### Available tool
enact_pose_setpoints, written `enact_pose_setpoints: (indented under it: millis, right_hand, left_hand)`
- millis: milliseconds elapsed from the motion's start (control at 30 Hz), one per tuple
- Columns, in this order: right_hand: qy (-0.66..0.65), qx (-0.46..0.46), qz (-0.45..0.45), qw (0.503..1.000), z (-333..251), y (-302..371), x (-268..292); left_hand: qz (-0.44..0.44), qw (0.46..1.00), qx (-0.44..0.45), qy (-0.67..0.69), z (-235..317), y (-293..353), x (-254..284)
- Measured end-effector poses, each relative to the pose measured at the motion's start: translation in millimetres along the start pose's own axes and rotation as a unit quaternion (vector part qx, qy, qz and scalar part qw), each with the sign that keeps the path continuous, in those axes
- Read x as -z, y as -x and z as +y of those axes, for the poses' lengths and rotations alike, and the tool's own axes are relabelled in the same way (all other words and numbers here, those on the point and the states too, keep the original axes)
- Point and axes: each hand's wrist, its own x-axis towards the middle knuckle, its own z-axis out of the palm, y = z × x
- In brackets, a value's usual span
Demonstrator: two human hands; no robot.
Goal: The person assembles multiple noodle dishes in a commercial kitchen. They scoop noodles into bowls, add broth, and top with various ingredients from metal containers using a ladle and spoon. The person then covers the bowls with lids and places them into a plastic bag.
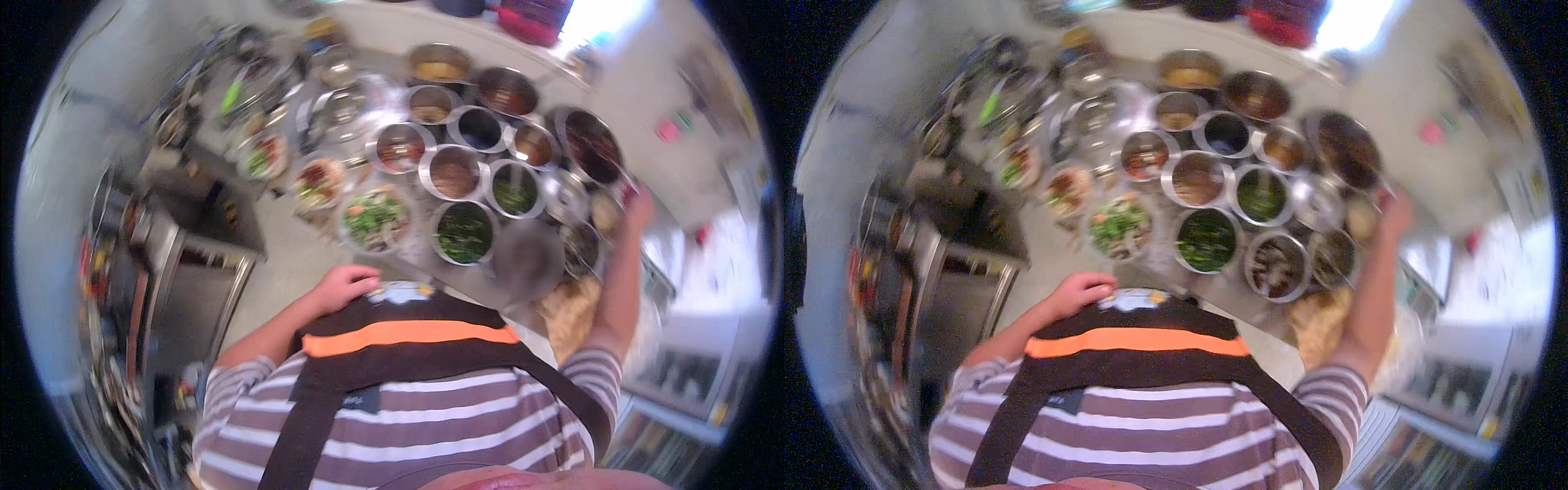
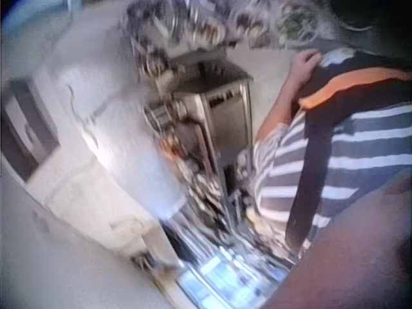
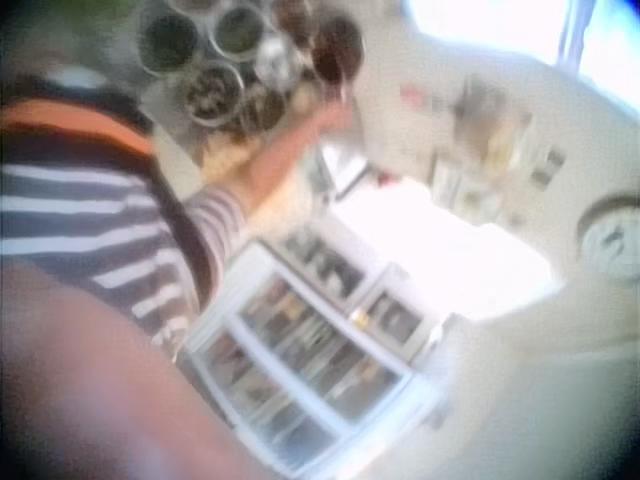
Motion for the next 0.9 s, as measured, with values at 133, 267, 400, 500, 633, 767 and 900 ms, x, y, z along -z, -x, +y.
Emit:
enact_pose_setpoints:
  millis: [133, 267, 400, 500, 633, 767, 900]
  right_hand:
    - [-0.162, -0.011, -0.059, 0.985, -33.7, 9.9, -11.0]
    - [-0.25, 0.01, -0.16, 0.955, -132.9, 114.4, -92.9]
    - [-0.298, -0.041, -0.271, 0.914, -183.4, 209.6, -201.1]
    - [-0.264, -0.065, -0.318, 0.908, -196.2, 292.4, -294.6]
    - [-0.195, -0.047, -0.396, 0.896, -179.9, 389.3, -401.0]
    - [-0.053, 0.088, -0.455, 0.885, -144.1, 448.5, -458.9]
    - [0.043, 0.164, -0.475, 0.864, -141.3, 471.9, -471.9]
  left_hand:
    - [-0.014, 1.0, -0.01, -0.002, -6.7, -4.8, 16.4]
    - [-0.021, 0.998, -0.014, 0.052, -39.3, 0.6, 42.0]
    - [-0.014, 0.998, -0.004, 0.057, -63.3, 19.3, 86.6]
    - [-0.006, 0.998, -0.002, 0.068, -86.6, 38.7, 126.4]
    - [0.003, 0.995, 0.003, 0.096, -123.9, 66.3, 174.3]
    - [0.025, 0.988, 0.006, 0.153, -153.8, 92.2, 199.2]
    - [0.042, 0.982, 0.019, 0.184, -168.7, 111.0, 217.7]
